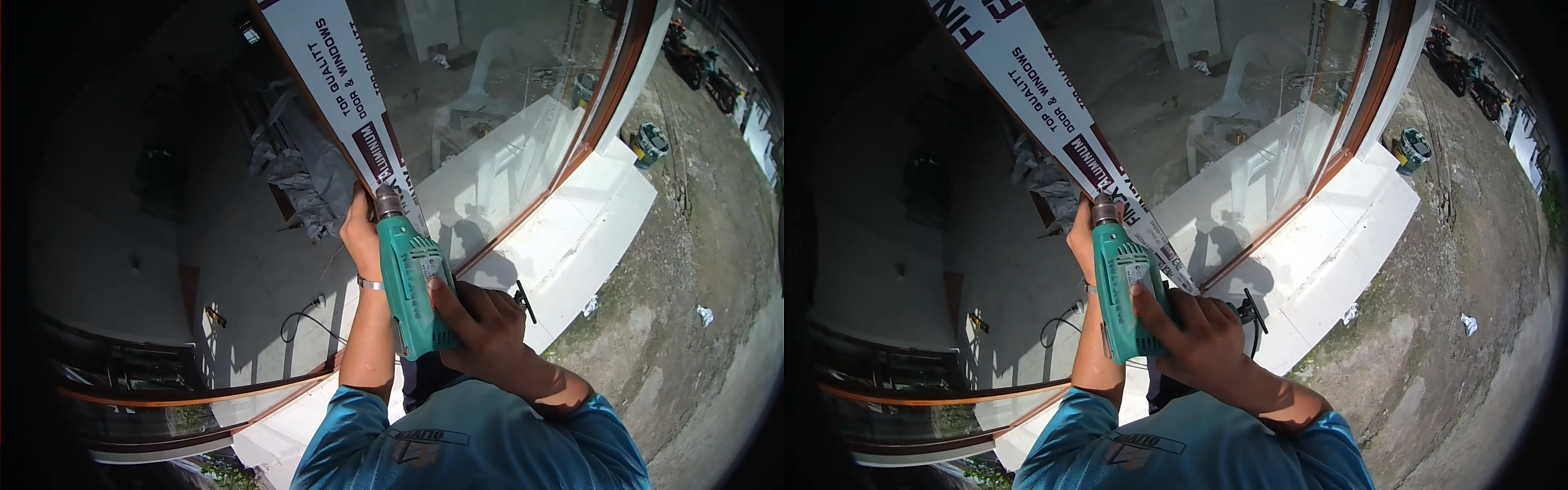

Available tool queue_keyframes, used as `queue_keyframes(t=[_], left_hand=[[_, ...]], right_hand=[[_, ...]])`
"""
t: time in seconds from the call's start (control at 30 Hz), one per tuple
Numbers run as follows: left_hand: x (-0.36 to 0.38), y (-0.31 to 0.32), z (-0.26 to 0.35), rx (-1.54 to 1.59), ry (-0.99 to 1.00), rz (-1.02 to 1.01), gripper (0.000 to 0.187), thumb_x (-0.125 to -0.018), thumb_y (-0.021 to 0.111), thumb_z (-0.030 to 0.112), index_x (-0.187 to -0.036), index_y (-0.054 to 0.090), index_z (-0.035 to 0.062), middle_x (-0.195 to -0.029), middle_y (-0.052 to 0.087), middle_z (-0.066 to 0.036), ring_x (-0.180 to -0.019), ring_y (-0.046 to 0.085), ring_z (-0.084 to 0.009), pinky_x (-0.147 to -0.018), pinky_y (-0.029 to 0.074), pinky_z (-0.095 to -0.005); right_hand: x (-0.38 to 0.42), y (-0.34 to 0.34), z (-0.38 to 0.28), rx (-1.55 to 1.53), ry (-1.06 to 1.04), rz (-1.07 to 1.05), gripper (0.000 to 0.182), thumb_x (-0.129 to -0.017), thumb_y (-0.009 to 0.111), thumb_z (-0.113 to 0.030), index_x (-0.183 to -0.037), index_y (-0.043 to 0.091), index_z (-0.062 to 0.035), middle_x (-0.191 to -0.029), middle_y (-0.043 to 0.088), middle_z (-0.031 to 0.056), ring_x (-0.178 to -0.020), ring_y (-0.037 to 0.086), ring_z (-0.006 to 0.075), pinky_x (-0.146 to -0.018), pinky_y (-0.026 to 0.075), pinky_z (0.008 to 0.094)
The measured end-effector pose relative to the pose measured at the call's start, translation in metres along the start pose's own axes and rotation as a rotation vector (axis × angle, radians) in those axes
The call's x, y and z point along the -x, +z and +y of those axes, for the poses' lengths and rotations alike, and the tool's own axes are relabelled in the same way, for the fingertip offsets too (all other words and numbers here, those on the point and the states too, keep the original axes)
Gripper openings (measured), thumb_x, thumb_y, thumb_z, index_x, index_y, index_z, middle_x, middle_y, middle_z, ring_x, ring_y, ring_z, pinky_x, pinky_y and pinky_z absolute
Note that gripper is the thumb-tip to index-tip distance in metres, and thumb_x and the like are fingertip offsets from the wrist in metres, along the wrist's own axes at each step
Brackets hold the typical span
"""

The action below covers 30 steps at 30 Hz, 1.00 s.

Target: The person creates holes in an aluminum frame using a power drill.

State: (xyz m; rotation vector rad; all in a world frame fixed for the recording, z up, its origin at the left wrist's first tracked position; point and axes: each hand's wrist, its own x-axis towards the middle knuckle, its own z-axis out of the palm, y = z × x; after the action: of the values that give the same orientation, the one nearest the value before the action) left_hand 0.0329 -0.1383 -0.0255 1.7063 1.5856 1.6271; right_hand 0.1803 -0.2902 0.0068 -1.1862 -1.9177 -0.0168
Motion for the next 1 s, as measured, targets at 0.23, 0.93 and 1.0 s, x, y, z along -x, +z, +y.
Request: queue_keyframes(t=[0.23, 0.93, 1.0], left_hand=[[-0.001, 0.000, 0.000, 0.025, -0.001, 0.012, 0.047, -0.083, 0.067, 0.006, -0.129, 0.058, -0.0016, -0.089, 0.069, -0.010, -0.078, 0.061, -0.0132, -0.072, 0.050, -0.0268], [-0.010, -0.009, 0.019, 0.087, -0.048, -0.084, 0.036, -0.091, 0.070, 0.025, -0.105, 0.067, -0.0084, -0.086, 0.070, -0.008, -0.074, 0.058, -0.0086, -0.067, 0.048, -0.0244], [-0.014, -0.004, 0.014, 0.086, 0.009, 0.005, 0.037, -0.090, 0.070, 0.030, -0.105, 0.070, -0.0038, -0.077, 0.072, -0.010, -0.067, 0.063, -0.0102, -0.065, 0.051, -0.0266]], right_hand=[[-0.008, -0.022, -0.012, -0.107, 0.065, -0.037, 0.084, -0.061, 0.075, -0.018, -0.141, 0.050, -0.0149, -0.081, 0.056, 0.0066, -0.058, 0.058, 0.0216, -0.054, 0.049, 0.0335], [0.002, -0.045, 0.100, -1.439, 0.750, -0.068, 0.068, -0.056, 0.065, 0.003, -0.123, 0.056, 0.0054, -0.100, 0.069, 0.0166, -0.083, 0.068, 0.0230, -0.069, 0.056, 0.0321], [0.016, -0.032, 0.081, -1.413, 0.786, 0.127, 0.080, -0.054, 0.065, 0.008, -0.132, 0.048, 0.0058, -0.104, 0.068, 0.0180, -0.079, 0.069, 0.0237, -0.068, 0.057, 0.0342]])
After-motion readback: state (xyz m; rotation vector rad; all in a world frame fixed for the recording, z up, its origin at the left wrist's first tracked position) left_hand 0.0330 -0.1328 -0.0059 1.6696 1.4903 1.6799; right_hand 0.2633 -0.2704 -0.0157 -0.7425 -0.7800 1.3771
